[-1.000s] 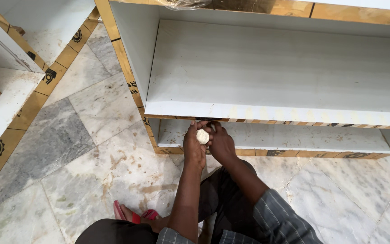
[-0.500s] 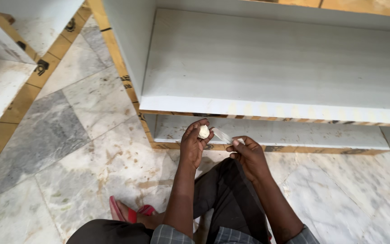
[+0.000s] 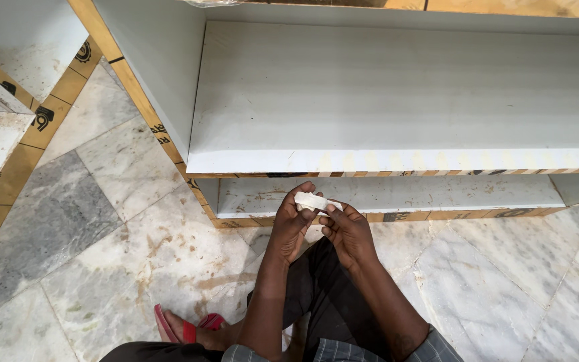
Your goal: The person applies white edge tape to the front edges of a white wooden cabinet. They peel off the backing and press the tape along the edges of the top and middle shelves.
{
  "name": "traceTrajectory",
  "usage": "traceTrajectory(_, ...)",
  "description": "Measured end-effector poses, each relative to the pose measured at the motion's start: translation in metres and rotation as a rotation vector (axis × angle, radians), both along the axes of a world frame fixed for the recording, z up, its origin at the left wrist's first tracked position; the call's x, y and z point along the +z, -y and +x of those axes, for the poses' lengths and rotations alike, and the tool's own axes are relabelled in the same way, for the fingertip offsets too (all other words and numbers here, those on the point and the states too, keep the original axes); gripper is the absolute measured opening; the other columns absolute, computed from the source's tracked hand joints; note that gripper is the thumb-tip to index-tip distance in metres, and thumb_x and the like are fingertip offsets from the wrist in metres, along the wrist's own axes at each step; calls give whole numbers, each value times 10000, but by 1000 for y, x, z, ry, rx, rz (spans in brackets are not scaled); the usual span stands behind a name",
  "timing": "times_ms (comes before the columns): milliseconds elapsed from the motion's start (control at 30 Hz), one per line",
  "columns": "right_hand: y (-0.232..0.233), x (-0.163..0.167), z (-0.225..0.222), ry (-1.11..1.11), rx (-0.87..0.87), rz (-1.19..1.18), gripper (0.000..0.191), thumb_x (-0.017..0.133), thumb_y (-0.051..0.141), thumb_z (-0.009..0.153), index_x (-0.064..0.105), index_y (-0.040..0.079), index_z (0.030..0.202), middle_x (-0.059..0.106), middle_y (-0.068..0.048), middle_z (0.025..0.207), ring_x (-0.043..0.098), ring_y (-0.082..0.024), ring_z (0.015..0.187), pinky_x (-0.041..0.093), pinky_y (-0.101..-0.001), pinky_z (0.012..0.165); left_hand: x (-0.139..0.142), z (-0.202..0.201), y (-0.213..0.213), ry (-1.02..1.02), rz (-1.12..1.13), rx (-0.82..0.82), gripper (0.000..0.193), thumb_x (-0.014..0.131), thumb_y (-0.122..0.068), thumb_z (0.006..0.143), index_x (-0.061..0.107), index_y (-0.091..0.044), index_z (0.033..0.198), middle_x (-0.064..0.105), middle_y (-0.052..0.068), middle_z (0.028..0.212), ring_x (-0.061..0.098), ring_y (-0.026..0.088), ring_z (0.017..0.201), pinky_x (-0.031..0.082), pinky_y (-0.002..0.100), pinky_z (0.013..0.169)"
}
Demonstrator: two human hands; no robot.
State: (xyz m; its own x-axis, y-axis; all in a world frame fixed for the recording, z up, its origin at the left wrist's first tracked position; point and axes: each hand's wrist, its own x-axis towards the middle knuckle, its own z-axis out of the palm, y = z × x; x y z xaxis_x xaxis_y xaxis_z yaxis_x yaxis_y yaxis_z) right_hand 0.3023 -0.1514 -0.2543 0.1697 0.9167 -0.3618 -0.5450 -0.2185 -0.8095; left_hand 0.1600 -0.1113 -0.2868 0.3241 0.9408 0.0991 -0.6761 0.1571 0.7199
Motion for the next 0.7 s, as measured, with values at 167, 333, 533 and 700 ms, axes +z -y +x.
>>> traceTrajectory(167, 0, 0, -3, -1, -28, -33, 275, 745, 213, 928, 681, 32, 1124, 726, -62, 924, 684, -132, 792, 551, -261, 676, 12, 12, 2, -89, -174, 126, 455, 714, -232, 950, 577, -43, 1341, 649, 134, 1294, 606, 243, 1261, 514, 386, 1052)
traceTrajectory(333, 1, -10, -8, -75, -52, -76, 255, 741, 211, 933, 685, 34, 1108, 724, -63, 912, 670, -123, 766, 543, -249, 675, 23, 18, 9, 67, -203, 104, 285, 508, -125, 1022, 565, -56, 1293, 677, 148, 1235, 637, 264, 1228, 545, 359, 957)
traceTrajectory(533, 4, -18, -8, -69, -73, 50, 331, 736, 239, 971, 645, 58, 1233, 682, -48, 922, 615, -112, 762, 525, -256, 665, 22, 28, 20, 122, -134, 90, 323, 450, -121, 1046, 505, -30, 1351, 708, 156, 1158, 562, 254, 1390, 504, 354, 1039)
traceTrajectory(700, 4, -9, 1, -26, -38, -28, 735, 738, 281, 839, 361, 235, 1469, 657, -64, 1077, 659, -138, 925, 554, -297, 755, 18, 33, 21, 193, -93, 76, 335, 417, -120, 1036, 513, -26, 1344, 708, 194, 1122, 533, 256, 1424, 498, 377, 1083)
